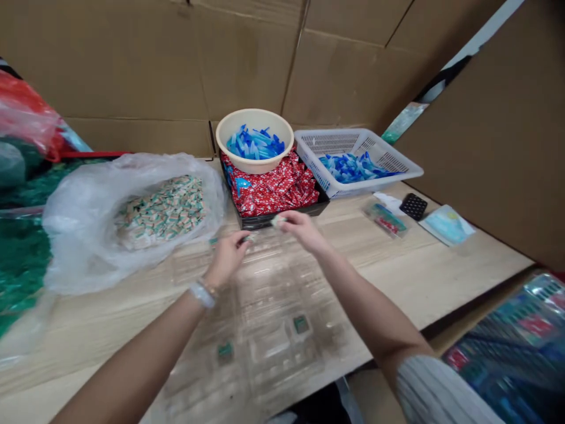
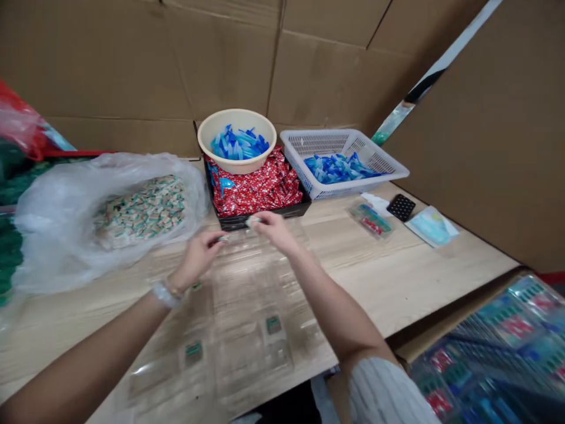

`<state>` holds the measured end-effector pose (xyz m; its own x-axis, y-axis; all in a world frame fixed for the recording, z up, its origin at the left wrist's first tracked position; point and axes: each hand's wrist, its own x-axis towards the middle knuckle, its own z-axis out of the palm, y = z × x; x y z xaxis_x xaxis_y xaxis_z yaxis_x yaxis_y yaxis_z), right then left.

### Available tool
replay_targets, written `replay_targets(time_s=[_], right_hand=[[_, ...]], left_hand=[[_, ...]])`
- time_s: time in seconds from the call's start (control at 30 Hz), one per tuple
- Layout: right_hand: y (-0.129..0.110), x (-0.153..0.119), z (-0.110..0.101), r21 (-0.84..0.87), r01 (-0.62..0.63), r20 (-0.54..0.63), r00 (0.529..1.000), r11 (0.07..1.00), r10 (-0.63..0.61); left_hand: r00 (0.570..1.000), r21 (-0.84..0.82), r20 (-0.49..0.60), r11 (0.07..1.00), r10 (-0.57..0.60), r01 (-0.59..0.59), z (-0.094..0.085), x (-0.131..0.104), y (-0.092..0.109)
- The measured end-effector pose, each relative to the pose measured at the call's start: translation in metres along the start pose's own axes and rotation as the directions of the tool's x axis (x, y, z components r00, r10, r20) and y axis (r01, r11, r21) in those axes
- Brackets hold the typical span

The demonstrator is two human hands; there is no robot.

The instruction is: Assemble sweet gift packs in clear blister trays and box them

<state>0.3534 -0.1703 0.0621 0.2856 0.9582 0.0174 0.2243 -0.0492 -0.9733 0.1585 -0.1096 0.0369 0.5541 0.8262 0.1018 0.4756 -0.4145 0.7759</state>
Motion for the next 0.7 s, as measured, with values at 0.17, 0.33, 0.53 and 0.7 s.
replay_targets(time_s=[0.17,0.33,0.53,0.7], right_hand=[[0.045,-0.016,-0.112,0.108,-0.110,-0.168,0.978,0.988,0.127],[0.078,0.000,-0.136,0.062,-0.106,-0.107,0.988,0.992,0.113],[0.104,0.026,-0.141,-0.371,0.164,0.049,0.986,0.914,-0.157],[0.110,0.028,-0.148,-0.557,0.344,0.245,0.938,0.756,-0.247]], left_hand=[[1.000,0.172,-0.021,0.985,-0.012,0.015,0.070,0.031,0.022],[0.997,0.501,0.031,0.862,0.072,-0.078,0.080,0.038,0.027],[0.992,0.552,0.043,0.825,0.121,-0.124,0.086,0.036,0.018],[0.987,0.596,0.033,0.790,0.159,-0.147,0.087,0.031,0.014]])
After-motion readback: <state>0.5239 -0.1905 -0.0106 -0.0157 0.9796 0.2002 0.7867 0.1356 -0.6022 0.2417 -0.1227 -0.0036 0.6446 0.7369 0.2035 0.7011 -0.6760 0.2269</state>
